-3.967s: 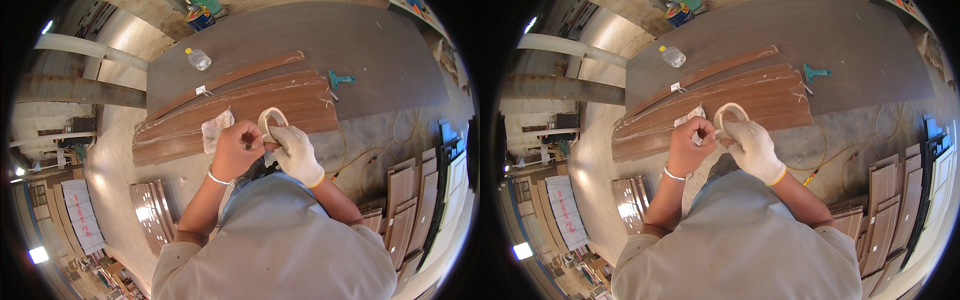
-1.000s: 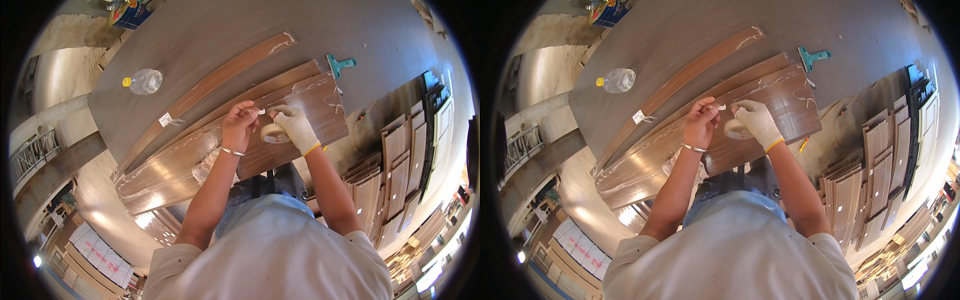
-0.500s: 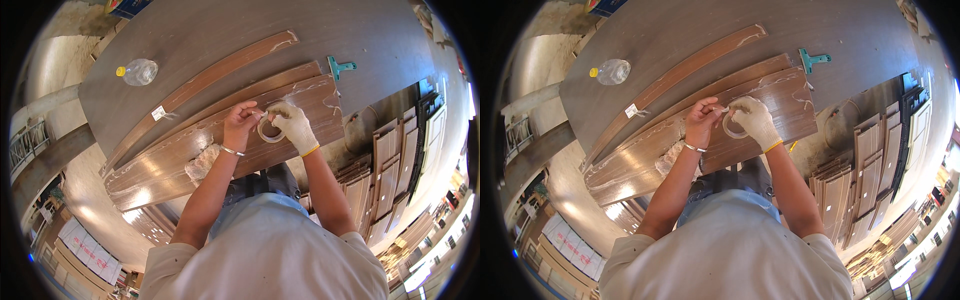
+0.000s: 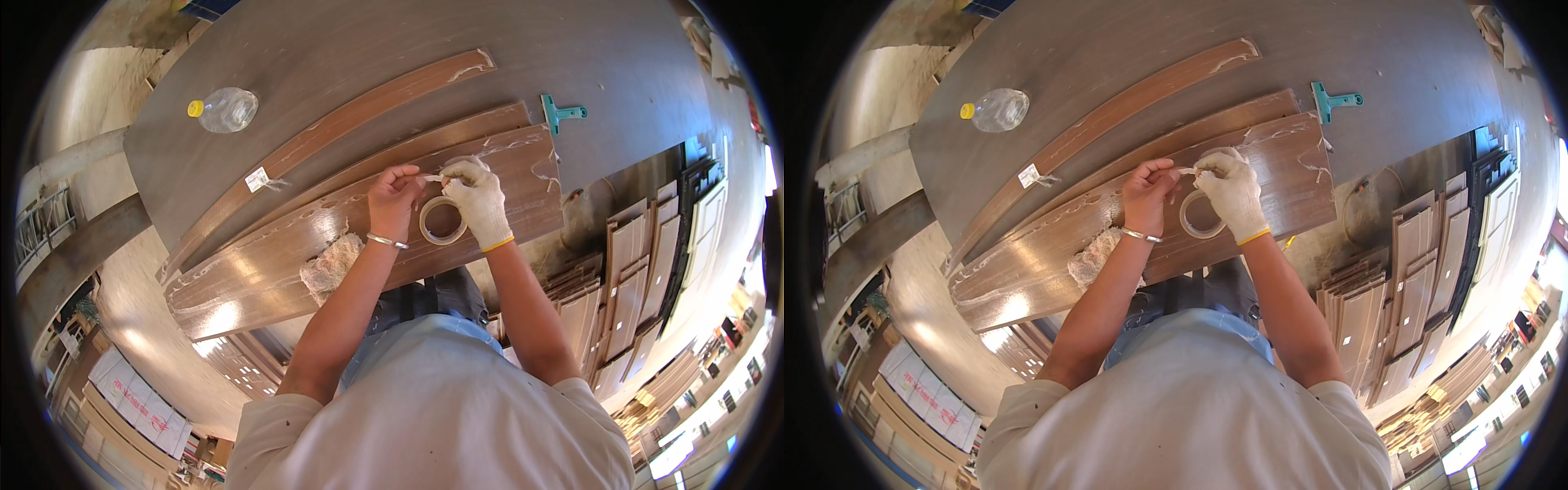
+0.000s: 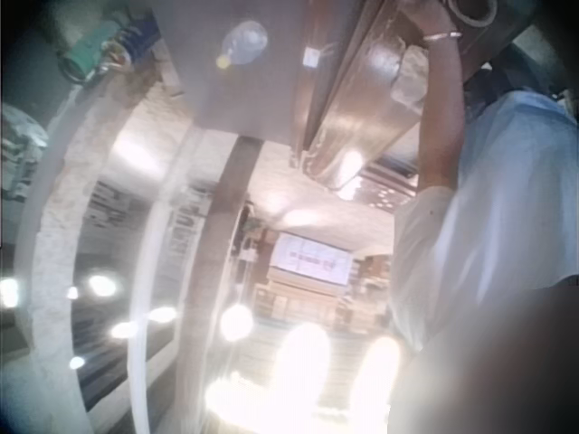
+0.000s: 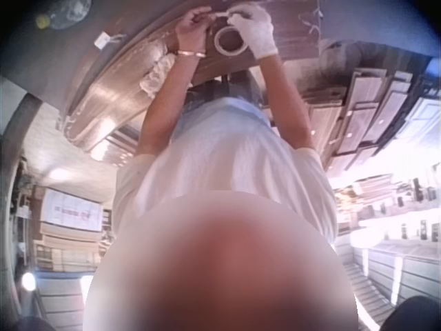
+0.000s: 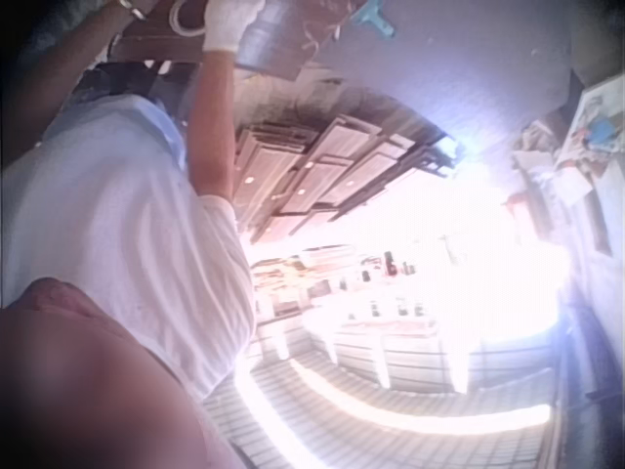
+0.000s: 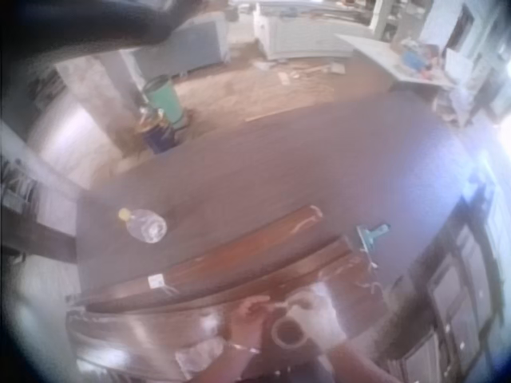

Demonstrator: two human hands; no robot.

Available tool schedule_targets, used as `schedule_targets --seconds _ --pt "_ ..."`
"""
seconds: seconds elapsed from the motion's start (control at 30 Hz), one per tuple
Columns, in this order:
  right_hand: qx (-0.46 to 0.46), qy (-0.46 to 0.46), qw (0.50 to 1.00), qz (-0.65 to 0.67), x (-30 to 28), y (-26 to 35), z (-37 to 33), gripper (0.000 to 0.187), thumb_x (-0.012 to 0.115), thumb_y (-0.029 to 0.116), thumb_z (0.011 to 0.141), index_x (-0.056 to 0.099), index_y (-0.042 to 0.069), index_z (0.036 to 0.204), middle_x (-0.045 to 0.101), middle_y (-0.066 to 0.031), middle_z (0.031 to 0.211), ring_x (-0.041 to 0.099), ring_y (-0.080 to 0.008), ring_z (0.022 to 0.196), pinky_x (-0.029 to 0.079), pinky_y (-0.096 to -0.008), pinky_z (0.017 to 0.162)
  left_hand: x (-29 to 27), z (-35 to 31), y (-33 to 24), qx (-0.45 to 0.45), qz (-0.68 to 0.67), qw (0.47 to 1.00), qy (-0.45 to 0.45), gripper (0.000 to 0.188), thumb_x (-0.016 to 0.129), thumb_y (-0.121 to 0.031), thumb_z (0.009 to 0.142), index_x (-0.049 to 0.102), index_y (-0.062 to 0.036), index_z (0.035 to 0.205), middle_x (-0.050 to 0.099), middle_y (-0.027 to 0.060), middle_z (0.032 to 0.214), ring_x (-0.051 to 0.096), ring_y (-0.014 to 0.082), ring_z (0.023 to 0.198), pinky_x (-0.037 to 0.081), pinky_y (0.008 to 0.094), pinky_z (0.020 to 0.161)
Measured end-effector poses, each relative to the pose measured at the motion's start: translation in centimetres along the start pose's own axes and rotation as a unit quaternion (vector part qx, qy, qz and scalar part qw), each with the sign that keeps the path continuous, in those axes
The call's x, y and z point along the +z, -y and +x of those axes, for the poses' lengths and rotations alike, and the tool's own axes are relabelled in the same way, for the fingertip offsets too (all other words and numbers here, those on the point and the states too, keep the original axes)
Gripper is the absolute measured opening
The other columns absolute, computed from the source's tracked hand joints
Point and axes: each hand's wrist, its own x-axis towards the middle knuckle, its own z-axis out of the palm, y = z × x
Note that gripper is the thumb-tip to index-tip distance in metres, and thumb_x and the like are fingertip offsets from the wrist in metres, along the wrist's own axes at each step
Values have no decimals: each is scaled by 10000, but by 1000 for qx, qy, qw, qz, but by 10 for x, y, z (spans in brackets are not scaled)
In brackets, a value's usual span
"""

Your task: The person wipes a curved wooden panel with a cloth, then applies small pieces of masking tape along its edges. They repeat this process on multiple panels, wiping and taping each one before moving to the next.

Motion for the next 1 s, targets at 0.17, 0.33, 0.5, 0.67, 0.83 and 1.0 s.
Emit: schedule_targets --seconds 0.17,0.33,0.5,0.67,0.83,1.0 --pt "-34 -96 989 -112 10 -13 12 125 795 130 786 813 121 910 727 -51 1105 626 -302 1136 523 -432 975 14 9 9 -1 84 992 -99 145 788 -43 960 729 -14 1089 817 78 1016 720 97 723 493 229 553" --pt "-96 -90 951 -279 3 -19 35 107 808 171 770 816 172 877 726 -10 1124 584 -324 1193 465 -475 1049 0 21 3 282 438 845 -119 183 807 -41 875 765 -83 1048 789 25 987 704 206 904 532 364 770" --pt "-48 -62 952 -297 3 -17 45 118 806 239 790 840 195 894 711 -1 1167 559 -329 1226 415 -472 1097 1 32 2 355 531 762 -103 218 849 -144 806 782 -141 1013 738 -7 1099 598 302 1159 433 468 961" --pt "-21 -86 948 -307 13 -15 41 129 795 252 804 845 194 908 711 -10 1190 552 -338 1240 420 -473 1096 4 40 7 333 540 768 -85 234 857 -184 809 793 -144 1031 735 -10 1108 595 288 1166 426 468 967" --pt "-16 -123 937 -327 21 -17 39 135 790 253 820 849 199 929 710 -12 1221 556 -343 1248 429 -473 1093 8 46 12 335 547 760 -106 186 867 -221 819 810 -153 982 748 -21 1059 609 270 1124 422 458 963" --pt "-21 -131 931 -339 25 -19 39 152 791 266 823 850 199 946 709 -14 1216 554 -338 1242 428 -473 1088 13 50 15 331 556 754 -112 180 883 -246 814 813 -167 959 740 -31 1017 611 259 1095 413 454 944"
